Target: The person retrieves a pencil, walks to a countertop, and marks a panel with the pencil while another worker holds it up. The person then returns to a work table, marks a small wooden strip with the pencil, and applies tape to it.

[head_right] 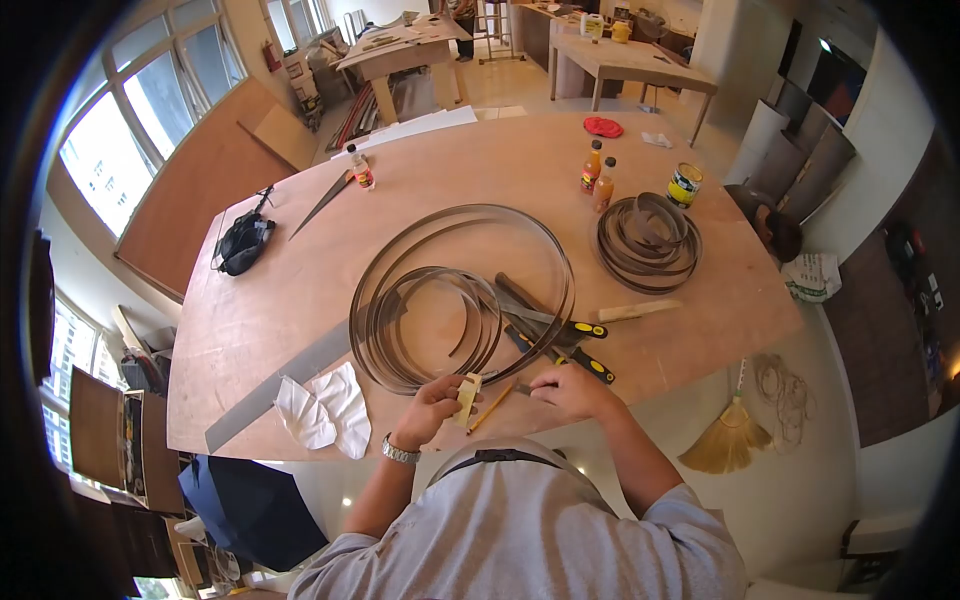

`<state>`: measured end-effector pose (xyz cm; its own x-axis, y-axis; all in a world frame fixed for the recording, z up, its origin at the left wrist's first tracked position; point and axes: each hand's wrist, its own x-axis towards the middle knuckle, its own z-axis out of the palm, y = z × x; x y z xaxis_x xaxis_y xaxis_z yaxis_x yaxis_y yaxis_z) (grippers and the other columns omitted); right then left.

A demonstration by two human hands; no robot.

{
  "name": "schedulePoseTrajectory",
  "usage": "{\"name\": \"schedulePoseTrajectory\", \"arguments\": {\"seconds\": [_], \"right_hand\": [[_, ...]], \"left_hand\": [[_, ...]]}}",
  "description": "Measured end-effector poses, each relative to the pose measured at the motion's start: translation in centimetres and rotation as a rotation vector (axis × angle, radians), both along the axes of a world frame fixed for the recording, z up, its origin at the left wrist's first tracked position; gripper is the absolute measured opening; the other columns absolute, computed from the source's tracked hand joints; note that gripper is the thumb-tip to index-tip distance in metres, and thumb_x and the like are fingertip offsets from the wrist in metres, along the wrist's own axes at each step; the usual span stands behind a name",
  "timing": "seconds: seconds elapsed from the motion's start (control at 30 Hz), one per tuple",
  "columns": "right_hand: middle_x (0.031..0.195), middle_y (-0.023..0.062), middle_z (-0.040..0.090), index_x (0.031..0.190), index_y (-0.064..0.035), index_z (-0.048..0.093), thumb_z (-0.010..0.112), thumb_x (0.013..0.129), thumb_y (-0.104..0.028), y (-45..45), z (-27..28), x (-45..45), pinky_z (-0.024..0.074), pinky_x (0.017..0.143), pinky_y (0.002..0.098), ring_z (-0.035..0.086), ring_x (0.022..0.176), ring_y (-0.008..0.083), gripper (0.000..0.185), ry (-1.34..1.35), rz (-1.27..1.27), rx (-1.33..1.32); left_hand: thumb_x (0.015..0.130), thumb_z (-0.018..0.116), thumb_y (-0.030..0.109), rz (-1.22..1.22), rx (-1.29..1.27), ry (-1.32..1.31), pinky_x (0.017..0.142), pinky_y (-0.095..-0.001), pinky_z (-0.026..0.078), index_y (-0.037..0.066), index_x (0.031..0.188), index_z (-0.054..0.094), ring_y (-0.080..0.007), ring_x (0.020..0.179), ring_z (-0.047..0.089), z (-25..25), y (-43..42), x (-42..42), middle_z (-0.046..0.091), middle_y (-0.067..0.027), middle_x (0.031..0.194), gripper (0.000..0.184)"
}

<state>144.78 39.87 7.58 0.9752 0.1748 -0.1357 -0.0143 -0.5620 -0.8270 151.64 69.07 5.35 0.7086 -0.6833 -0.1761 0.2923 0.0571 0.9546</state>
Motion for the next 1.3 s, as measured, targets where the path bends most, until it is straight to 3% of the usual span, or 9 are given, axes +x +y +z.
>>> {"name": "schedulePoseTrajectory", "arguments": {"seconds": [0.07, 0.17, 0.27, 0.37, 0.47, 0.6, 0.77, 1.2, 1.3], "right_hand": [[0.091, 0.0125, 0.071, 0.1, -0.0016, 0.07, 0.07, 0.084, -0.022, -0.3, 0.4, -0.1, 0.0512, 0.075, 0.0307, 0.067, 0.081, 0.0178, 0.026, 0.044, -0.11, 0.073], [0.09, 0.0111, 0.072, 0.1, 0.0002, 0.07, 0.071, 0.085, -0.022, -0.3, -0.2, 0.0, 0.0508, 0.074, 0.0284, 0.065, 0.08, 0.0136, 0.027, 0.079, -0.182, 0.168], [0.09, 0.0105, 0.072, 0.102, 0.0007, 0.069, 0.071, 0.085, -0.02, 0.6, -0.5, -0.2, 0.0507, 0.074, 0.028, 0.064, 0.08, 0.0129, 0.027, 0.066, -0.16, 0.157], [0.091, 0.0107, 0.072, 0.103, 0.0008, 0.069, 0.071, 0.085, -0.02, 1.7, 0.0, -0.4, 0.0508, 0.074, 0.0282, 0.064, 0.08, 0.0132, 0.028, 0.074, -0.148, 0.144], [0.09, 0.0109, 0.071, 0.104, 0.0008, 0.069, 0.071, 0.085, -0.02, 2.1, 0.1, -0.7, 0.0508, 0.075, 0.0283, 0.064, 0.079, 0.0136, 0.028, 0.1, -0.154, 0.159], [0.085, 0.0053, 0.071, 0.101, -0.0008, 0.07, 0.072, 0.085, -0.018, 2.0, -0.8, -0.8, 0.0502, 0.071, 0.0266, 0.061, 0.077, 0.0095, 0.023, 0.1, -0.154, 0.18], [0.086, 0.0059, 0.07, 0.101, -0.0004, 0.07, 0.072, 0.085, -0.019, 2.3, -1.0, -0.6, 0.0502, 0.07, 0.0265, 0.062, 0.077, 0.0097, 0.025, 0.113, -0.156, 0.179], [0.092, 0.0048, 0.069, 0.105, 0.0027, 0.067, 0.072, 0.086, -0.016, 2.6, -3.4, -0.4, 0.0503, 0.075, 0.0252, 0.061, 0.082, 0.0096, 0.027, 0.075, -0.222, 0.307], [0.091, 0.01, 0.071, 0.106, 0.0026, 0.068, 0.071, 0.086, -0.021, 2.6, -3.8, -0.5, 0.0509, 0.077, 0.0289, 0.064, 0.082, 0.0125, 0.032, 0.076, -0.234, 0.342]], "left_hand": [[0.092, 0.052, 0.003, -0.017, 0.034, 0.064, 0.078, -0.0285, 0.054, -0.006, 0.125, 0.053, -0.0146, 0.088, 0.065, 0.5, 0.4, 0.0, 0.068, -0.0125, 0.109, 0.034], [0.092, 0.055, 0.003, -0.009, 0.213, -0.047, 0.078, -0.0275, 0.053, -0.005, 0.12, 0.058, -0.0139, 0.089, 0.065, -1.8, 0.4, 0.4, 0.068, -0.011, 0.107, 0.029], [0.09, 0.061, 0.009, 0.009, 0.244, -0.11, 0.066, -0.0251, 0.051, -0.003, 0.11, 0.065, -0.0099, 0.08, 0.063, -0.6, -0.5, -0.6, 0.067, -0.0027, 0.09, 0.023], [0.089, 0.063, 0.007, 0.022, 0.301, -0.102, 0.072, -0.0244, 0.052, -0.003, 0.106, 0.067, -0.0118, 0.081, 0.062, -0.1, -1.2, -1.2, 0.066, -0.0074, 0.106, 0.02], [0.089, 0.063, 0.007, 0.094, 0.342, -0.455, 0.07, -0.0251, 0.052, -0.002, 0.105, 0.067, -0.0114, 0.08, 0.061, -1.8, -1.2, -1.3, 0.062, -0.0072, 0.112, 0.019], [0.088, 0.06, 0.002, -0.004, 0.301, -0.388, 0.068, -0.0262, 0.053, -0.004, 0.103, 0.066, -0.0121, 0.08, 0.062, -0.3, -1.1, -1.5, 0.058, -0.0073, 0.117, 0.017], [0.088, 0.056, -0.004, -0.005, 0.13, -0.219, 0.067, -0.0253, 0.053, -0.007, 0.103, 0.065, -0.0114, 0.077, 0.062, -0.3, -1.3, -2.0, 0.058, -0.0069, 0.117, 0.017], [0.087, 0.057, -0.002, -0.056, 0.144, -0.2, 0.068, -0.0229, 0.051, -0.001, 0.106, 0.067, -0.0075, 0.078, 0.06, 0.4, -1.9, -2.3, 0.062, -0.0032, 0.111, 0.022], [0.087, 0.058, -0.001, -0.061, 0.157, -0.205, 0.067, -0.0215, 0.049, 0.0, 0.104, 0.068, -0.006, 0.076, 0.059, 0.0, -2.0, -2.4, 0.063, -0.002, 0.104, 0.02]]}}
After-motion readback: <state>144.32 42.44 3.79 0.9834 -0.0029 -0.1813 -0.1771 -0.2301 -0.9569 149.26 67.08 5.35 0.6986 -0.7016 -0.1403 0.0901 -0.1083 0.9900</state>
